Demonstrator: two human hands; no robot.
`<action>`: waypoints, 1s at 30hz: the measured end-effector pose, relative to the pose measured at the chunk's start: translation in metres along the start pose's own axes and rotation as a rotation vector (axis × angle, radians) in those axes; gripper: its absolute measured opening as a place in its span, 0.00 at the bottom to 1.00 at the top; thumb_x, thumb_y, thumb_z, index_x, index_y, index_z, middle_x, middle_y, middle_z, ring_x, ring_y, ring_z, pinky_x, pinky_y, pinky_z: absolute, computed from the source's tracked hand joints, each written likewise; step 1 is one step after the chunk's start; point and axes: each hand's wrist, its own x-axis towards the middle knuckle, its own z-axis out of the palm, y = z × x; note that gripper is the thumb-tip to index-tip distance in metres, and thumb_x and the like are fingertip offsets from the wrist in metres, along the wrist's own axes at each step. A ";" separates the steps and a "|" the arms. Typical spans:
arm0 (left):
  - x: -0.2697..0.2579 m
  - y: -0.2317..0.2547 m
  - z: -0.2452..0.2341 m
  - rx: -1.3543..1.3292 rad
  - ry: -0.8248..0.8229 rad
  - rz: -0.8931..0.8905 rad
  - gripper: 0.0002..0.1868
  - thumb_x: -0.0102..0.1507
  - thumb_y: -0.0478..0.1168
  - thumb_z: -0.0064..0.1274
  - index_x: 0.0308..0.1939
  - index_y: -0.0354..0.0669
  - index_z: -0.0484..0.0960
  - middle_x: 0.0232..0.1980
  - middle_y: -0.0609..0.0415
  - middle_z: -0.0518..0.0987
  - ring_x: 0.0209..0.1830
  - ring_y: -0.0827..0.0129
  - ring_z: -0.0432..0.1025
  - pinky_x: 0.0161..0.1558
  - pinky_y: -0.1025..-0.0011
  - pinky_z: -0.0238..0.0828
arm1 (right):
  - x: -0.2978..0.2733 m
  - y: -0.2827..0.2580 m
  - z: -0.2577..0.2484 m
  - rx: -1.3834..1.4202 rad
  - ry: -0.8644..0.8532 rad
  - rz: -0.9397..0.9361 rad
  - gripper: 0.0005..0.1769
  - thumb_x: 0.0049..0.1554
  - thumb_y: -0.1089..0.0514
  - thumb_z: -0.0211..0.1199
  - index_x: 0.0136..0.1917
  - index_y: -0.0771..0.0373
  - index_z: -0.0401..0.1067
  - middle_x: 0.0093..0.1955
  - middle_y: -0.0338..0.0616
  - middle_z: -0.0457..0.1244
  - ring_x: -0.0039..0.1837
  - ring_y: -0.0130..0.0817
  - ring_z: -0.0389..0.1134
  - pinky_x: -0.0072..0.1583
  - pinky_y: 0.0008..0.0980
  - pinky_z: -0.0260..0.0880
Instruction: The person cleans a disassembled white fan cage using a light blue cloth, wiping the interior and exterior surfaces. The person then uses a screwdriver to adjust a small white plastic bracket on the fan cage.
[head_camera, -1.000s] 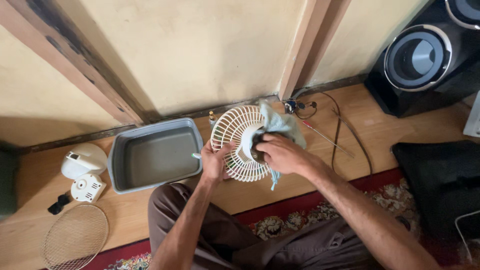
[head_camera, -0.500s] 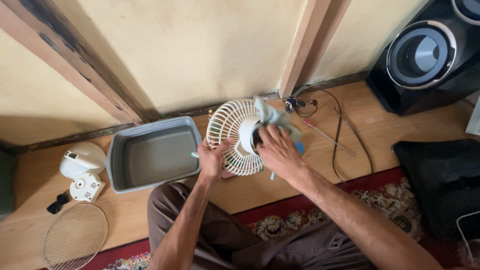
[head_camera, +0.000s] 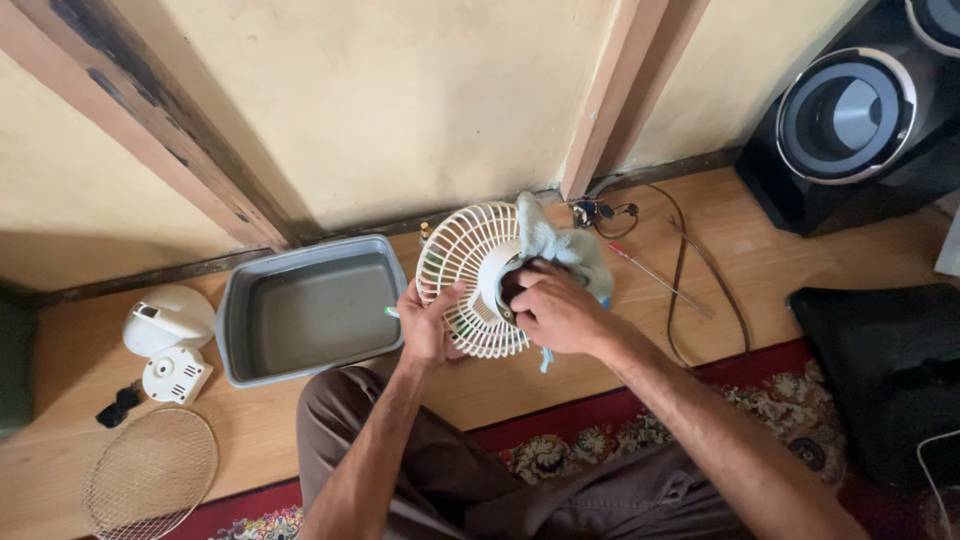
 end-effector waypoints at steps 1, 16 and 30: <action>0.001 0.001 0.000 0.011 -0.018 0.018 0.11 0.62 0.27 0.60 0.48 0.31 0.80 0.43 0.49 0.86 0.38 0.71 0.79 0.42 0.71 0.79 | 0.000 0.000 0.002 0.003 -0.011 0.028 0.06 0.52 0.63 0.63 0.40 0.63 0.81 0.43 0.48 0.68 0.46 0.41 0.69 0.51 0.46 0.70; 0.018 -0.008 -0.038 -0.058 0.070 0.018 0.11 0.62 0.28 0.59 0.48 0.30 0.81 0.42 0.49 0.85 0.36 0.70 0.79 0.39 0.70 0.78 | -0.041 0.031 -0.099 1.494 0.420 0.102 0.22 0.66 0.52 0.48 0.60 0.72 0.71 0.60 0.56 0.67 0.62 0.42 0.69 0.66 0.48 0.69; 0.008 -0.029 -0.014 -0.073 0.171 -0.033 0.06 0.64 0.32 0.61 0.41 0.39 0.79 0.35 0.53 0.83 0.23 0.79 0.72 0.21 0.80 0.64 | -0.034 -0.023 -0.066 1.327 0.548 0.205 0.20 0.62 0.57 0.54 0.65 0.66 0.69 0.63 0.50 0.67 0.65 0.42 0.69 0.67 0.45 0.70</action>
